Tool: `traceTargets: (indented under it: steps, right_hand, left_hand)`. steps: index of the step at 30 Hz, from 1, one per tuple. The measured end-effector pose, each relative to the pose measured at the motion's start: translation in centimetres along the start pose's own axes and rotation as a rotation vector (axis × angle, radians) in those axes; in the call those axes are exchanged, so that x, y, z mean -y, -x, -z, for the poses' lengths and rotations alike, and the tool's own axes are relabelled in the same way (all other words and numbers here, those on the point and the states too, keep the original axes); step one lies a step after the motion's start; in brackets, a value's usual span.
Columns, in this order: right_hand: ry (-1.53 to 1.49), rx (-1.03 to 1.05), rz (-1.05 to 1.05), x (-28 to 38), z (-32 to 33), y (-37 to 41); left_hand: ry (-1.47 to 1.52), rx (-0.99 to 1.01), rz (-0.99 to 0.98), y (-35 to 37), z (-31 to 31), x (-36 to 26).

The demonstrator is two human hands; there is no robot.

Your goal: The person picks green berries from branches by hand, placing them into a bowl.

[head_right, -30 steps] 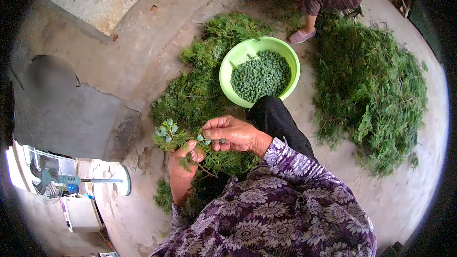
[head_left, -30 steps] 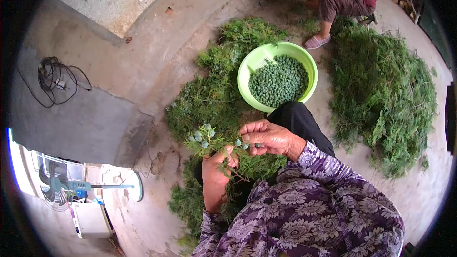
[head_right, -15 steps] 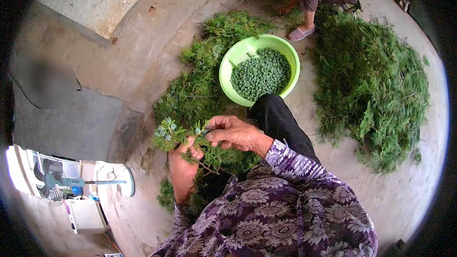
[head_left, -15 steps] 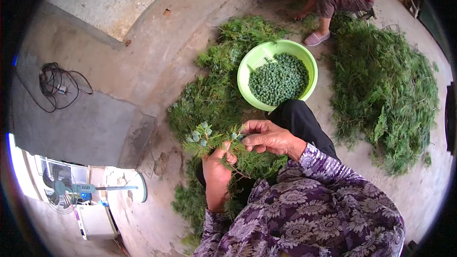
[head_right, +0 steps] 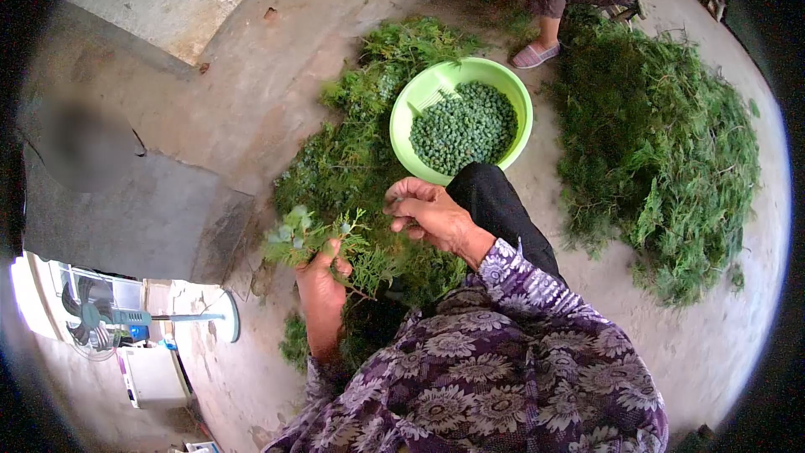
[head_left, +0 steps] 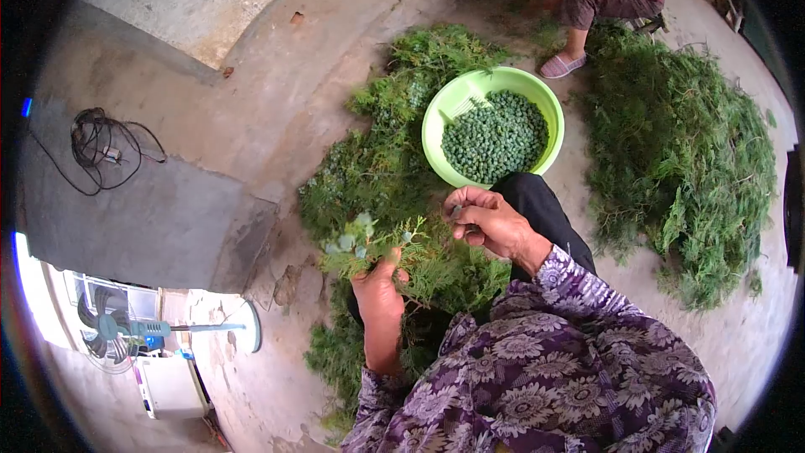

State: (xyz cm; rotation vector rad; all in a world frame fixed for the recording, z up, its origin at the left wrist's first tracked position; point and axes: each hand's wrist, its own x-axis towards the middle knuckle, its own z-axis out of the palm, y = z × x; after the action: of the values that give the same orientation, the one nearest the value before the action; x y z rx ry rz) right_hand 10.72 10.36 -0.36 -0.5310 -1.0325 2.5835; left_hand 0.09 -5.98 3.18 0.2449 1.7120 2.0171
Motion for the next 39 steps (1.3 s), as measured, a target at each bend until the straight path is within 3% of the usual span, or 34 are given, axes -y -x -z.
traceTargets:
  steps: [2, 4, 6, 8, 9, 13, 16, 18, 20, 21, 24, 26, 28, 29, 30, 33, 35, 39]
  right_hand:
    - [0.021, 0.033, -0.014, 0.7, -0.8, 0.5]
    - [0.130, 0.213, 0.097, 0.2, -1.2, 0.5]
    - [0.248, 0.185, 0.163, -0.5, -1.9, 0.1]
    - [0.643, 0.114, 0.674, -2.4, -1.9, -1.2]
    - [0.716, 0.059, 0.577, -1.5, -2.6, -0.3]
    - [0.898, 0.062, 0.512, -0.7, -3.0, 0.2]
    - [0.797, 0.076, 0.499, -1.3, -2.8, -0.3]
    - [0.696, -0.075, 0.685, -1.9, -2.2, -1.6]
    - [0.546, -0.159, 0.697, 0.1, -1.1, -2.5]
    - [0.548, -0.241, 0.615, 1.1, -0.7, -2.9]
    - [0.812, -0.372, 0.840, 4.1, 0.0, -4.7]
    - [1.233, -0.492, 0.847, 5.8, 1.9, -7.6]
    - [1.495, -0.640, 0.715, 5.6, 4.9, -10.1]
    - [1.478, -0.654, 0.572, 5.9, 5.8, -10.2]
    - [1.488, -0.734, 0.733, 5.6, 6.0, -10.1]
    - [1.300, -0.568, 0.581, 4.4, 7.0, -9.2]
    - [0.746, -0.306, 0.477, 2.4, 7.1, -8.4]
    - [0.626, -0.078, 0.568, 2.0, 0.9, -3.9]
  left_hand:
    - [-0.035, -0.009, -0.051, -0.1, -0.6, 0.3]
    - [-0.086, 0.024, -0.087, -0.7, -0.4, 1.2]
    - [-0.052, 0.022, -0.086, -0.8, -0.6, 1.6]
    - [-0.049, 0.024, -0.086, -0.5, -1.1, 1.4]
    - [-0.051, 0.045, -0.080, -0.4, -1.1, 1.3]
    - [-0.067, 0.075, -0.058, 0.0, -1.5, 0.8]
    - [-0.013, 0.057, -0.016, -0.1, -1.3, 0.9]
    - [0.054, 0.039, 0.025, -0.2, -0.5, 1.2]
    - [0.106, 0.031, 0.140, -0.5, 0.6, 1.2]
    - [0.079, 0.026, 0.088, -0.2, 0.1, 0.6]
    - [0.084, 0.089, 0.127, -1.2, 1.5, 1.7]
    - [0.037, 0.058, 0.136, 0.0, 0.3, 0.6]
    - [-0.007, 0.033, 0.130, 0.0, -0.1, 0.3]
    - [-0.008, 0.107, 0.063, -0.2, 0.4, 0.7]
    - [-0.011, 0.176, 0.001, -0.1, 0.6, 0.9]
    - [0.071, 0.160, 0.112, -0.2, 0.7, 0.6]
    - [0.035, 0.135, 0.215, 0.0, 0.2, -0.2]
    - [0.093, 0.152, 0.130, -0.2, -0.4, 0.6]
